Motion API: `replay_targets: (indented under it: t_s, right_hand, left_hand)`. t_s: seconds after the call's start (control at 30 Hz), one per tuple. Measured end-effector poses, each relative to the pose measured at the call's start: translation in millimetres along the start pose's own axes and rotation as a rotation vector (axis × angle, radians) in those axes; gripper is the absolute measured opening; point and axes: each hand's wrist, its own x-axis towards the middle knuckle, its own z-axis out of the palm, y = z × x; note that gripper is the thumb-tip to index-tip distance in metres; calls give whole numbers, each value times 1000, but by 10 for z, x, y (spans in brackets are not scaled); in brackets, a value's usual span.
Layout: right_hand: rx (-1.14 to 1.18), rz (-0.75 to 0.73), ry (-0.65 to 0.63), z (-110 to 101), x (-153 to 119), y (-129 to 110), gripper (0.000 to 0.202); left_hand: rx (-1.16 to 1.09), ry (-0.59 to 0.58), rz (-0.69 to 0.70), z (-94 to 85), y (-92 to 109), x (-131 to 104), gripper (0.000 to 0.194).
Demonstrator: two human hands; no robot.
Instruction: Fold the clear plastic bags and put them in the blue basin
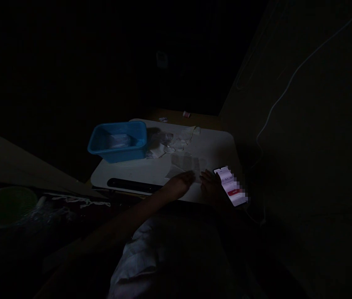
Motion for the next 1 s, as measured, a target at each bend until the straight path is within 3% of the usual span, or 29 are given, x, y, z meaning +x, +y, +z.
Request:
replay_targets:
  t_s: [0.13, 0.3, 0.47, 0.57, 0.77, 0.9, 1.0]
  right_hand:
    - [65, -5, 13, -71, 16, -41, 32]
    - [175, -20, 41, -157, 57, -101, 32]
    - [233, -22, 46, -195, 114, -139, 33]
    - [216, -4, 71, -174, 126, -116, 32]
    - [210, 4, 63, -106, 149, -24, 32]
    - [206, 6, 68, -83, 154, 0, 32]
    - [204, 13, 85, -72, 149, 8, 31]
  left_hand:
    - [35, -39, 6, -37, -55, 46, 37]
    - [84, -84, 25, -110, -122, 11, 60]
    - [75, 51, -118, -49, -122, 91, 40]
    - [38, 82, -94, -31, -185, 49, 39]
    - [113, 4, -86, -136, -393, -143, 46]
    - [203, -76, -56, -221, -409, -78, 45]
    - [268, -68, -56, -229, -385, 19, 42]
